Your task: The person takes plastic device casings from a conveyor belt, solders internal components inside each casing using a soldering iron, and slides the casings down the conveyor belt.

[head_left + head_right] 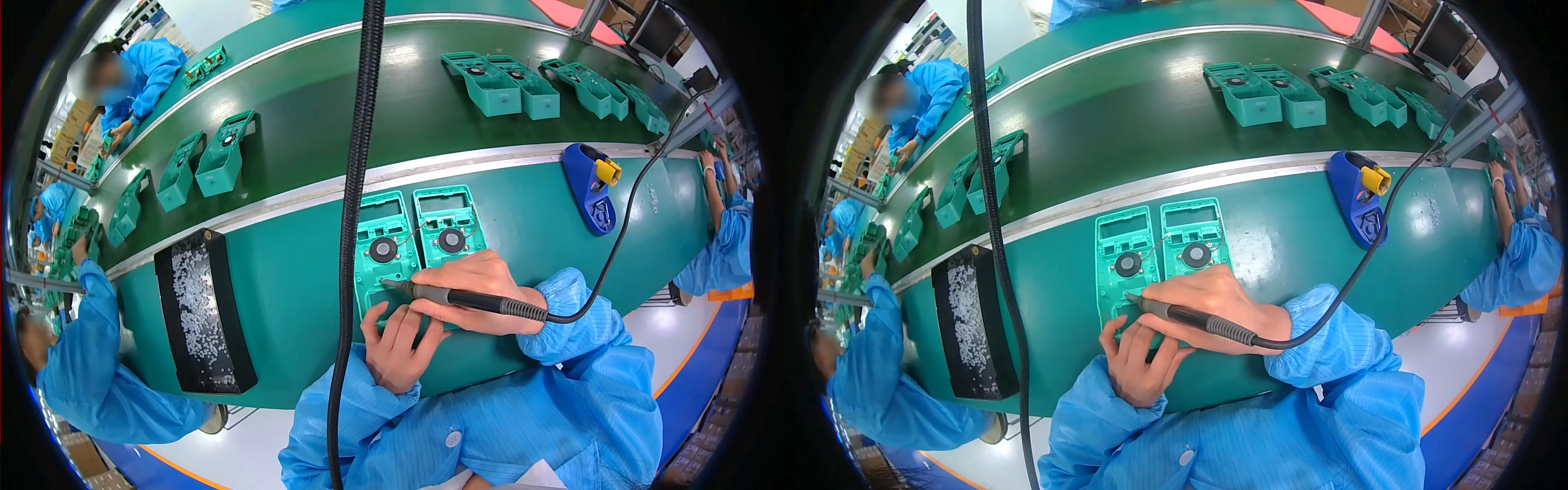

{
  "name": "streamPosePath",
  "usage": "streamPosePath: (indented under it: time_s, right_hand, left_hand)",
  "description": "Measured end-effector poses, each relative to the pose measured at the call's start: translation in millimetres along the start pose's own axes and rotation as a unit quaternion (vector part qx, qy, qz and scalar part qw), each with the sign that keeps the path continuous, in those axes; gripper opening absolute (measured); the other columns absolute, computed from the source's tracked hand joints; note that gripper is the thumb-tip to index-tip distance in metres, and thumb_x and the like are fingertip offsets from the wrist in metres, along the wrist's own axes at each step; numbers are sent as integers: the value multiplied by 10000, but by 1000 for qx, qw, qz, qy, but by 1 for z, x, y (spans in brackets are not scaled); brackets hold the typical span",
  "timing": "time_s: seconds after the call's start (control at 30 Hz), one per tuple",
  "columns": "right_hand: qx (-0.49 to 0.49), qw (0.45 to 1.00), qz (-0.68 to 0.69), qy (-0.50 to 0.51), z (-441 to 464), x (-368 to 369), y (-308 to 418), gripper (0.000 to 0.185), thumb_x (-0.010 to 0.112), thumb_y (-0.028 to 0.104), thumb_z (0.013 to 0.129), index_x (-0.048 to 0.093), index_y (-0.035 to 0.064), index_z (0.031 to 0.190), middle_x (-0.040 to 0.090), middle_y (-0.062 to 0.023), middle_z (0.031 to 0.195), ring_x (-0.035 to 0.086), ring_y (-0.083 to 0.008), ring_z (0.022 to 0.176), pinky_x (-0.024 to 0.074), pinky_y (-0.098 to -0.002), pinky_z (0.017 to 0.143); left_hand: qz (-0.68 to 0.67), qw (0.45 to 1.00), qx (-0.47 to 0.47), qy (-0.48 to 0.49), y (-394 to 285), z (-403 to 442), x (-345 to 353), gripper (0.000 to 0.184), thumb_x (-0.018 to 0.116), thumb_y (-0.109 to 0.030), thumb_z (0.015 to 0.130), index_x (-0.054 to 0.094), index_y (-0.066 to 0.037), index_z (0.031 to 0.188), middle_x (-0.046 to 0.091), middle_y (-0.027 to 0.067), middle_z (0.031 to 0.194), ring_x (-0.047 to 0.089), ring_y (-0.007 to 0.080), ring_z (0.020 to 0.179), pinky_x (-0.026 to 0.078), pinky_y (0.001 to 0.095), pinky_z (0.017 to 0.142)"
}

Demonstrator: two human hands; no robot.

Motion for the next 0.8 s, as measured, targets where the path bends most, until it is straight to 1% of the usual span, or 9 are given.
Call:
streamPosePath:
  time_s: [0.23,0.8]
  right_hand:
    - [-13,1000,0,3,0,1,1,255,788,120,770,676,-12,958,647,-106,680,621,-236,527,460,-316,456]
    - [-21,1000,2,1,2,2,2,264,791,104,757,676,-18,960,651,-114,675,635,-248,536,474,-316,459]
  left_hand:
    - [-3,1000,-1,-1,0,0,-1,343,802,-293,745,677,-96,996,588,129,1067,608,258,934,367,520,959]
    - [-3,1000,2,-2,1,-2,-1,360,802,-300,747,675,-95,1014,584,133,1070,604,257,950,373,526,951]
Point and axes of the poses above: each hand's wrist, its own z-axis towards the middle knuckle, its own x-axis out of the palm, y = z × x, the point moved 3 cm from there along z, towards the middle knuckle
